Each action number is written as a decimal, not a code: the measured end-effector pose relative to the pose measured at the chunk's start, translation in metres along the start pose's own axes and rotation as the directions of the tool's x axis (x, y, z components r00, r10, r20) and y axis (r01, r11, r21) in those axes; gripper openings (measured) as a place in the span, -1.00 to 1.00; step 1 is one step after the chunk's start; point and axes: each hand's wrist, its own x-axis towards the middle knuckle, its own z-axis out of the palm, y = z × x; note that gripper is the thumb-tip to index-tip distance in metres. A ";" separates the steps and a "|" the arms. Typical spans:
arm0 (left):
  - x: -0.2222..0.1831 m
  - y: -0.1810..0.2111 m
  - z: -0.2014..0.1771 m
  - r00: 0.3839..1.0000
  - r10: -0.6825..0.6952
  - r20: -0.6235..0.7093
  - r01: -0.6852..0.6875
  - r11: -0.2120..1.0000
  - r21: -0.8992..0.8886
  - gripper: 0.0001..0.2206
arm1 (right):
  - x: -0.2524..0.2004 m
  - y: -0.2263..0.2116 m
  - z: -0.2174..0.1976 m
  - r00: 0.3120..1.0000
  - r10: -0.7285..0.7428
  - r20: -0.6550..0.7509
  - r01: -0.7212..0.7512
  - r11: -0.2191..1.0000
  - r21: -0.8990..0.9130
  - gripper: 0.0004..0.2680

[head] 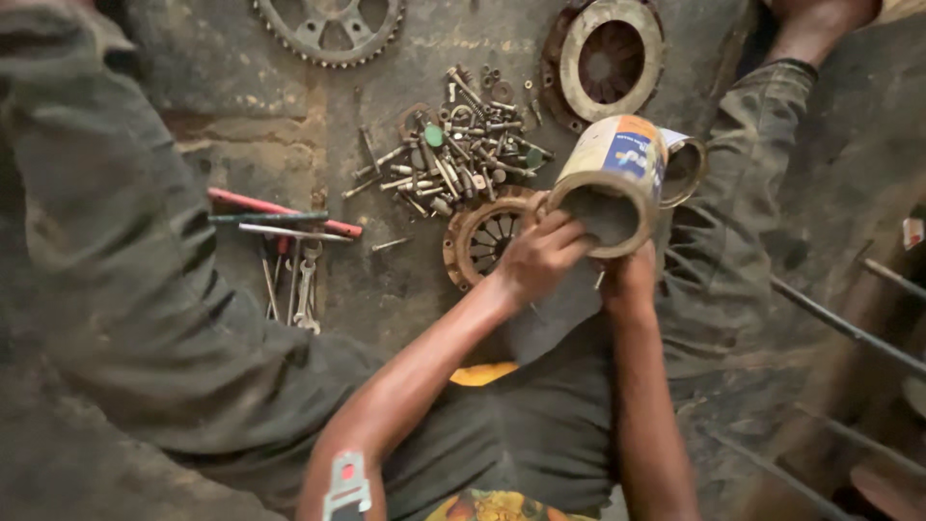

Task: The person sits on the floor and assembles a circular mechanical component, inserting small metal pins into its slots. They use a screwdriver to adjust parts and handle various bolts and screws from nearby cans.

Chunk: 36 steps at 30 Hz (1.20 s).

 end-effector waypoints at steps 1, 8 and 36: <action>-0.002 -0.004 -0.001 0.999 -0.017 0.047 0.019 0.999 -0.039 -0.82 | -0.004 -0.008 0.013 0.999 -0.033 -0.021 0.031 0.997 -0.075 -0.83; -0.002 -0.009 -0.002 0.998 -0.053 0.027 0.052 0.997 0.056 -0.83 | -0.013 -0.035 0.053 0.995 0.010 -0.102 -0.016 0.998 -0.060 -0.75; -0.034 -0.148 -0.226 0.731 -0.461 -0.503 0.679 0.423 0.600 -0.66 | -0.003 -0.013 0.034 0.979 0.190 -0.079 -0.193 0.980 -0.036 -0.77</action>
